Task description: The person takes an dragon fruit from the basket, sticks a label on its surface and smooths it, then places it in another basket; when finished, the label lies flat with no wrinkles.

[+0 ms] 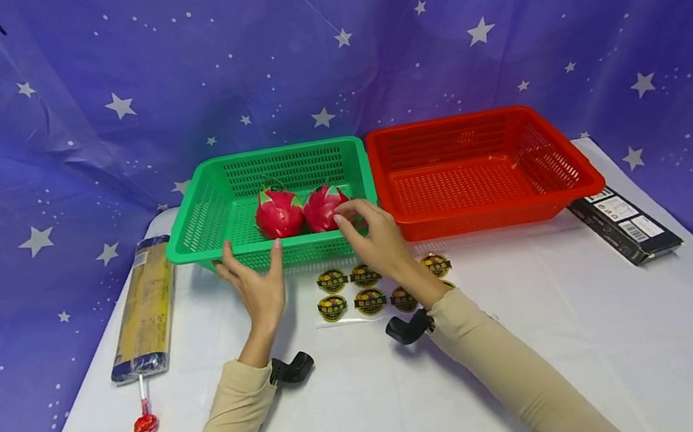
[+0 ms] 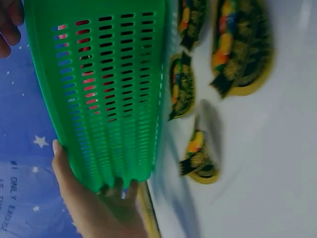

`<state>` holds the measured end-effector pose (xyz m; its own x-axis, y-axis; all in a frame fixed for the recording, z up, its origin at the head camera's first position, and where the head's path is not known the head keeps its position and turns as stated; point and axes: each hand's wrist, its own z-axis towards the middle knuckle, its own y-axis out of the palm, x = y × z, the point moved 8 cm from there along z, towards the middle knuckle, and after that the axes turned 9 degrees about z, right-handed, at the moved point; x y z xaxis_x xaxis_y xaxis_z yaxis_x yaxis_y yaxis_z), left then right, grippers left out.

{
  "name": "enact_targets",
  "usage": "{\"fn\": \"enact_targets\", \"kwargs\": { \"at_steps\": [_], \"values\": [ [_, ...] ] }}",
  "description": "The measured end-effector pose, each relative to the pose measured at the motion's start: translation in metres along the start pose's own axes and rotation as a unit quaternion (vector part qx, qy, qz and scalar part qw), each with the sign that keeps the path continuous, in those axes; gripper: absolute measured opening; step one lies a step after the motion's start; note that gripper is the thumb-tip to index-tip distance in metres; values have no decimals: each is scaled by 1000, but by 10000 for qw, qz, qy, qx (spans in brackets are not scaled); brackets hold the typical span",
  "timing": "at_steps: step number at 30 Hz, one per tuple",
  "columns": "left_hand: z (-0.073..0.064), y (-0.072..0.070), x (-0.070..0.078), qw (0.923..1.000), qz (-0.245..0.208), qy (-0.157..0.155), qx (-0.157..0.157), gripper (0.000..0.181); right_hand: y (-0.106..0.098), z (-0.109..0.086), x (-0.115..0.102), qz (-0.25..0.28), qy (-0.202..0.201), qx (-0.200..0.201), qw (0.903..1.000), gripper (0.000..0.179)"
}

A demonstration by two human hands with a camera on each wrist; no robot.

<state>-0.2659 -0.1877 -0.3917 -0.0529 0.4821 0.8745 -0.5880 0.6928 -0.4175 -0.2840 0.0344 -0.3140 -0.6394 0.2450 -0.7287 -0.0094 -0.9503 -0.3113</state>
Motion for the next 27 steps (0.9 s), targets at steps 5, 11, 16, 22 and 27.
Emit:
{"fn": "enact_targets", "kwargs": {
  "at_steps": [5, 11, 16, 22, 27],
  "values": [
    [0, 0, -1, 10000, -8, 29, 78, 89, 12, 25, 11, -259, 391, -370, 9982, 31],
    [1, -1, -2, 9999, -32, 95, 107, 88, 29, 53, 25, -978, 1113, -1128, 9825, 51],
    [3, -2, -3, 9998, 69, 121, 134, 88, 37, 69, 34, -1459, 1498, -1342, 9687, 57],
    [2, -1, -2, 9993, 228, 227, 202, 87, 39, 75, 50, -1884, 1790, -1353, 9561, 63],
    [1, 0, -2, 9987, 426, 257, 146, 87, 36, 73, 63, -2302, 1803, -1315, 9472, 67]
  ]
}}
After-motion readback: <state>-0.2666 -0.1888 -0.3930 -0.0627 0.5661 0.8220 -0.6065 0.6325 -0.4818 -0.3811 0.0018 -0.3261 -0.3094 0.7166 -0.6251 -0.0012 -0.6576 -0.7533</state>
